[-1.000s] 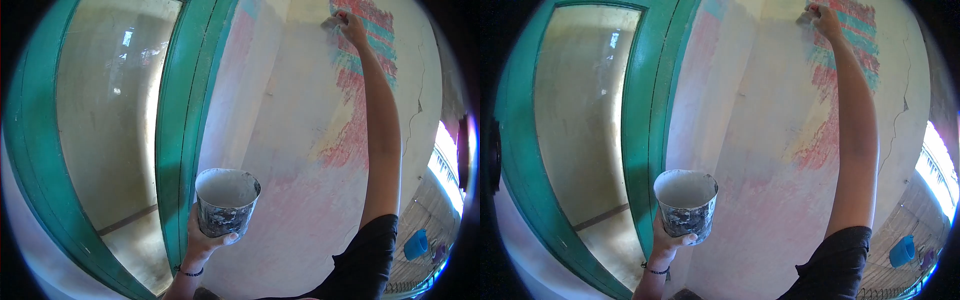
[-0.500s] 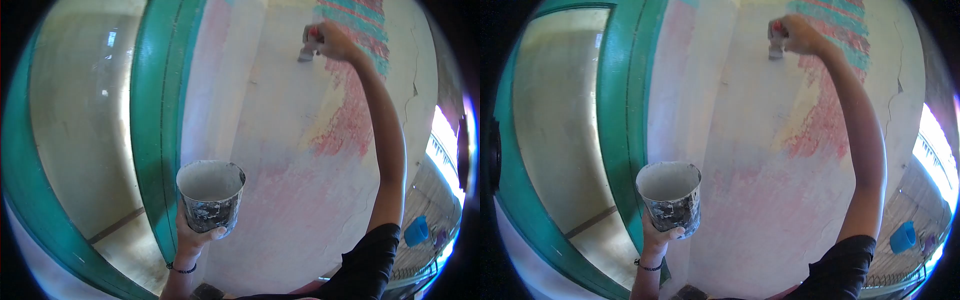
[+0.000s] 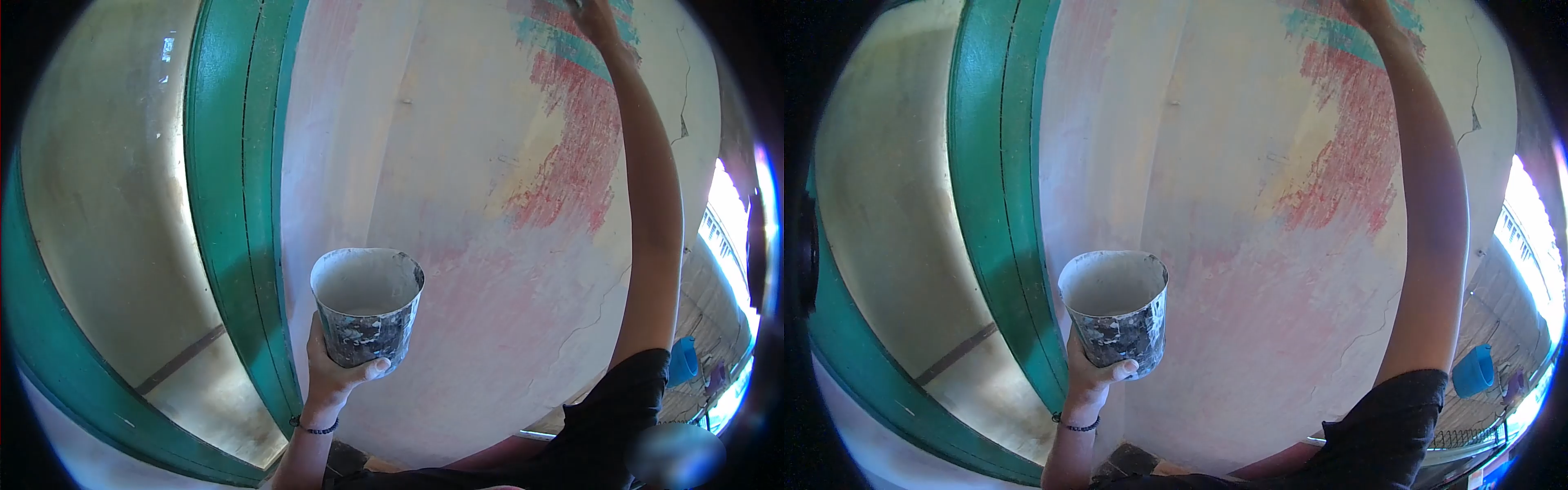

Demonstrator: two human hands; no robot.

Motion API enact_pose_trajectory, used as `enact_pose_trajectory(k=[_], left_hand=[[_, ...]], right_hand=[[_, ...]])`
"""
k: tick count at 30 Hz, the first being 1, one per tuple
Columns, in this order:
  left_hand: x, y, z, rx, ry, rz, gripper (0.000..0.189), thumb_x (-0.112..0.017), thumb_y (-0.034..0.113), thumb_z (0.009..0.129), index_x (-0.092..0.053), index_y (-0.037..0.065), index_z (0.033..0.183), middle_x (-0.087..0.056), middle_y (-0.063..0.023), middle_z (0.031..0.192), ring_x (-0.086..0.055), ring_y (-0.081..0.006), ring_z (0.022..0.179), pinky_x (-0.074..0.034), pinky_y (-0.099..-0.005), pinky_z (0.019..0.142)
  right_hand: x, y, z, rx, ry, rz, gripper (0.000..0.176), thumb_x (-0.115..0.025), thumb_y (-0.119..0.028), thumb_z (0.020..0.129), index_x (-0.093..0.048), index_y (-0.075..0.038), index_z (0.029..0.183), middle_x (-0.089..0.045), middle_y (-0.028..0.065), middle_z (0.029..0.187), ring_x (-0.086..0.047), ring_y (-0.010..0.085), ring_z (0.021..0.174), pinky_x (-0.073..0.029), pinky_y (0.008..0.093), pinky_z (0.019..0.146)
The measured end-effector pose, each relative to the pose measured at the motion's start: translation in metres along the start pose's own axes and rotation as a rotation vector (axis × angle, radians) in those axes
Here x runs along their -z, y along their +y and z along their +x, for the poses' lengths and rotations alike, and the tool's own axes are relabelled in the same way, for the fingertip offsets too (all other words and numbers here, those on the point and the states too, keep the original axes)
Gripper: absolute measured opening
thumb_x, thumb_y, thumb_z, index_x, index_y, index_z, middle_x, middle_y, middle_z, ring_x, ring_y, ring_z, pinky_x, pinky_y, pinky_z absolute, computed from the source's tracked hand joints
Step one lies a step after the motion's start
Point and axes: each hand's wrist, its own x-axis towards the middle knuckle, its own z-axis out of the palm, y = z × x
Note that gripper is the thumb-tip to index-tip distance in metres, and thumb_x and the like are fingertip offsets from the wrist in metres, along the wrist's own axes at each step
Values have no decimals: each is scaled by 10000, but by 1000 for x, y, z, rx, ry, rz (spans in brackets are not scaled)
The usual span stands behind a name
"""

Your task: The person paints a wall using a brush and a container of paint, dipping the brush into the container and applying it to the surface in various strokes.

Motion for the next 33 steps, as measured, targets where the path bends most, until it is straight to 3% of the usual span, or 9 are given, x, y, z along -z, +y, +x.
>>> enact_pose_trajectory(k=[2,4,6,8,14,17,25,30,33], left_hand=[[6,-6,0,-29,-11,25,937,-966,202,634,-453,9,1394,-642,-126,1248,-685,-216,1121,-588,-360,971],[7,-5,0,-43,-15,24,940,-968,203,635,-451,8,1396,-640,-125,1253,-685,-216,1123,-589,-356,971],[3,0,-1,-38,-12,-3,943,-970,202,635,-450,8,1397,-638,-126,1260,-686,-216,1123,-587,-352,971],[3,0,-1,-31,-23,-4,941,-969,195,638,-449,5,1399,-636,-122,1268,-686,-217,1119,-587,-350,965],[8,-5,-5,-13,-35,15,971,-967,183,634,-439,1,1429,-632,-117,1276,-672,-215,1138,-572,-353,983],[9,-10,-12,38,-37,-19,993,-966,196,631,-432,0,1446,-627,-119,1282,-659,-216,1157,-562,-357,1000],[5,-15,-19,39,-28,-12,1013,-970,249,625,-432,8,1449,-619,-122,1286,-646,-221,1173,-554,-365,1014],[7,-9,-22,55,-10,27,1001,-969,251,622,-440,14,1439,-619,-123,1280,-646,-219,1166,-556,-367,1008],[17,-6,-18,32,-20,48,992,-964,244,626,-440,13,1437,-622,-120,1273,-652,-218,1160,-561,-368,1004]], right_hand=[[-12,-4,-29,165,-56,-183,71,-646,-42,999,-669,13,1038,-731,89,907,-702,180,846,-547,321,778],[-2,-32,-56,71,-328,-22,271,-662,38,852,-693,-54,1105,-731,155,1209,-720,337,1095,-607,415,906],[3,-75,-99,238,-149,-19,388,-630,37,845,-685,-82,1210,-723,164,1127,-706,384,1040,-581,448,953],[23,-132,-137,210,-279,40,313,-649,65,839,-707,-61,1121,-707,168,1260,-666,344,1212,-594,435,959],[88,-245,-142,-21,-587,551,175,-718,-71,900,-685,-44,1070,-727,151,1001,-733,258,858,-588,413,769],[78,-226,-128,-300,-584,621,175,-755,-163,954,-679,-14,1006,-715,108,786,-697,140,715,-559,314,636],[45,-97,-44,-553,-202,383,81,-635,-43,1007,-671,18,1047,-749,137,960,-722,219,848,-559,338,779],[8,-14,-24,15,216,242,107,-642,-49,1010,-679,29,1074,-760,161,1023,-750,282,892,-585,377,819],[39,-64,-39,-201,-94,27,149,-641,-9,995,-732,12,1111,-775,155,1100,-755,284,948,-583,380,853]])
